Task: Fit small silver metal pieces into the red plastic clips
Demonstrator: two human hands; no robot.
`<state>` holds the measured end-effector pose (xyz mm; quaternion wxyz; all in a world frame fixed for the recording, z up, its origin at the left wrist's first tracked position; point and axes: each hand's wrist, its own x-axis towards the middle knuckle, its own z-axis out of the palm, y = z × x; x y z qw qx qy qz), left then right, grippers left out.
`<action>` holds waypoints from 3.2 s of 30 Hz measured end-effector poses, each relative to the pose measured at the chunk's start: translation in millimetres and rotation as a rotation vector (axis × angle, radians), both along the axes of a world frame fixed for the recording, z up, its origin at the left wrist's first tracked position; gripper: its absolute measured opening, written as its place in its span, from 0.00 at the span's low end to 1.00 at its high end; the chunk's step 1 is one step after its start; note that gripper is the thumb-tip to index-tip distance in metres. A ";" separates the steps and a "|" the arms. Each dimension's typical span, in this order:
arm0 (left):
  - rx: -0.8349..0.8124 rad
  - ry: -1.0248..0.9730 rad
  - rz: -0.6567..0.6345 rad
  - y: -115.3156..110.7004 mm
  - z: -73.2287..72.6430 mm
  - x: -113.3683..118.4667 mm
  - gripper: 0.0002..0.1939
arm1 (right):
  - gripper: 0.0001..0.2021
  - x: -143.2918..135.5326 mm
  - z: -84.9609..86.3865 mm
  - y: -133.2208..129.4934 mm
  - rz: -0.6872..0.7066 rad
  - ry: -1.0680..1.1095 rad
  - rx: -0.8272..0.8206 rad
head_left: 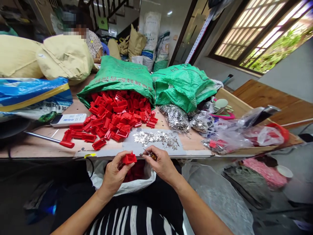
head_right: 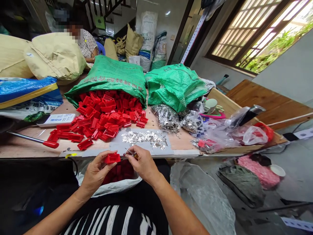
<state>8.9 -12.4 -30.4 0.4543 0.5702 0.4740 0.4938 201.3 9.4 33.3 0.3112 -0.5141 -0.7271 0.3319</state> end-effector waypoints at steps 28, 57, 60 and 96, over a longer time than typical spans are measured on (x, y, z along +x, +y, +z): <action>0.263 0.116 0.038 -7.3 -1.2 1.3 0.17 | 0.07 -10.0 -16.6 -0.4 0.016 0.220 -0.192; 0.231 0.075 -0.175 -10.3 -14.3 0.3 0.17 | 0.21 -9.3 -47.3 -9.8 0.167 0.775 -0.788; 0.243 0.020 -0.203 -8.9 -12.7 -0.3 0.18 | 0.21 -7.6 -50.1 -9.5 0.190 0.783 -0.825; -0.183 -0.407 0.024 2.1 3.5 1.9 0.16 | 0.03 -1.5 -22.8 23.4 -0.010 -0.033 -0.017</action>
